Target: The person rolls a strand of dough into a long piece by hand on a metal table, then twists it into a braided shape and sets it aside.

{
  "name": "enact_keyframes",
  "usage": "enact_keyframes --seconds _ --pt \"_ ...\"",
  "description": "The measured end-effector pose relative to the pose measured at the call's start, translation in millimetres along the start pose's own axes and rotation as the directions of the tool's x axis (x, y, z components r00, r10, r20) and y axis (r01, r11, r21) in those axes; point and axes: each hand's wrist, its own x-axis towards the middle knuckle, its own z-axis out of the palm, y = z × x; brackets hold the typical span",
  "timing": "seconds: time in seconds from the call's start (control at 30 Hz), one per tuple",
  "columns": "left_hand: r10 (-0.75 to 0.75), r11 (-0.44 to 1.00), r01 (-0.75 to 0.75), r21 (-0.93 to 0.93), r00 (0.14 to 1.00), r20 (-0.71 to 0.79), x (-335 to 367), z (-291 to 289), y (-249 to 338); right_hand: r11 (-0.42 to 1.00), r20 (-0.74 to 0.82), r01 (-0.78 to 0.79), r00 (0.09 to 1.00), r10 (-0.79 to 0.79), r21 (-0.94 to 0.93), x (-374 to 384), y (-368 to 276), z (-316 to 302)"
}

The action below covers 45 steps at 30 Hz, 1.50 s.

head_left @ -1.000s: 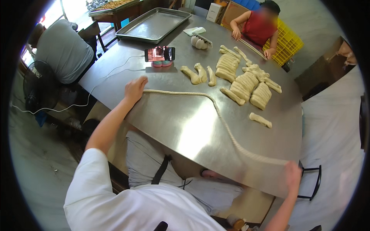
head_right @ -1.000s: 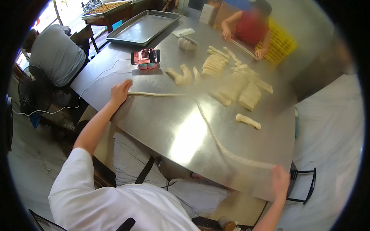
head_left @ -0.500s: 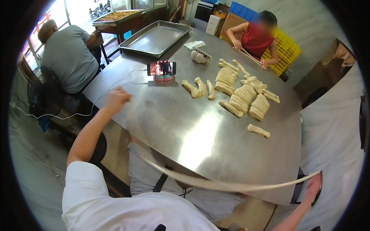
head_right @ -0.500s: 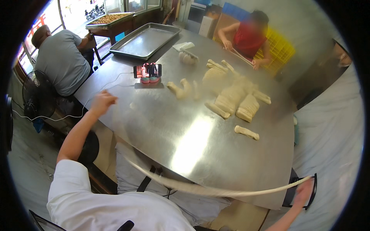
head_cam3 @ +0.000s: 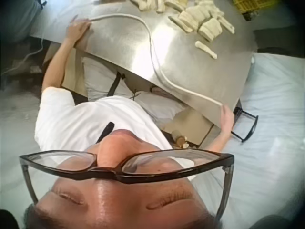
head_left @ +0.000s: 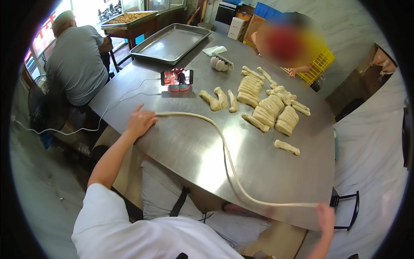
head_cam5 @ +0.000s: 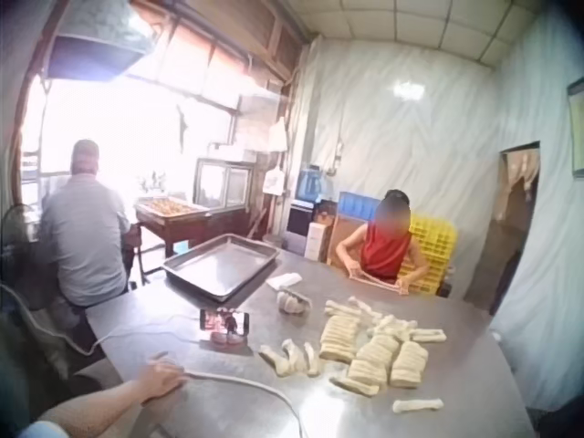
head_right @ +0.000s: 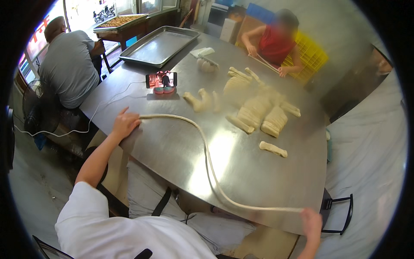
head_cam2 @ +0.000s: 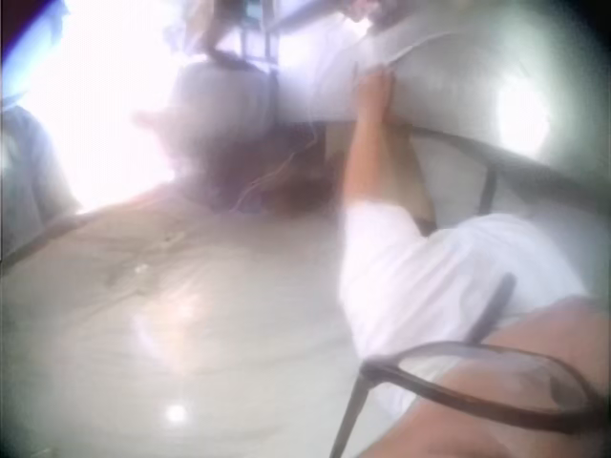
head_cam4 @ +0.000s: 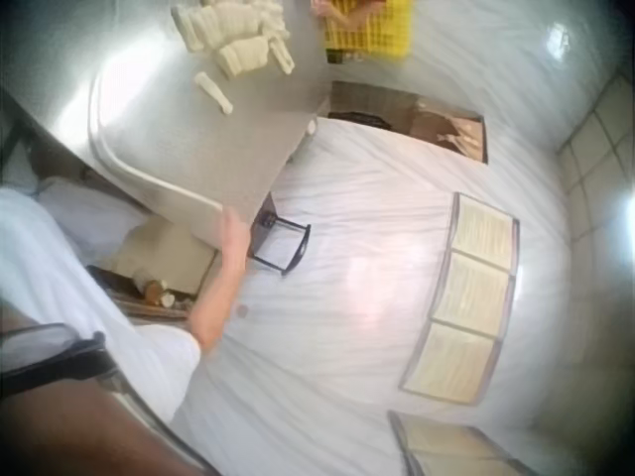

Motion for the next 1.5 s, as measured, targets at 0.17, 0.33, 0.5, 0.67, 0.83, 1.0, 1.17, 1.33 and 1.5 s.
enact_keyframes --seconds 0.17,0.33,0.5,0.67,0.83,1.0,1.17,1.33,1.5 --pt "-0.376 0.921 0.365 0.136 0.924 0.062 20 -8 25 0.998 0.212 -0.065 0.975 0.061 0.012 2 -29 31" --pt "0.114 0.925 -0.121 0.361 0.993 0.042 -62 -58 81 0.987 0.372 0.150 0.914 -0.162 0.061 -117 104 93" --pt "-0.294 0.937 0.283 0.204 0.956 0.023 -3 -17 32 0.951 0.399 -0.286 0.890 0.219 0.117 -39 -19 58" --pt "0.165 0.983 -0.161 -0.087 0.985 0.047 5 -12 11 0.986 0.316 0.149 0.934 -0.164 0.073 -60 47 90" --pt "-0.237 0.958 0.205 0.200 0.959 0.155 27 -2 44 0.971 0.192 -0.137 0.976 0.100 0.195 -6 -19 80" --pt "0.098 0.963 -0.123 0.240 0.988 0.116 -48 -56 90 0.982 0.484 -0.032 0.872 -0.064 0.188 -93 30 80" --pt "-0.170 0.982 0.170 0.077 0.985 0.001 29 -6 38 0.933 -0.004 -0.214 0.974 0.225 0.290 0 -9 60" --pt "0.148 0.985 -0.141 -0.095 0.986 0.072 15 -10 30 0.991 0.283 -0.132 0.951 0.121 0.021 -18 26 64" --pt "-0.306 0.930 0.261 0.258 0.939 0.155 35 3 57 0.995 0.434 -0.075 0.896 0.099 -0.073 -60 36 73"
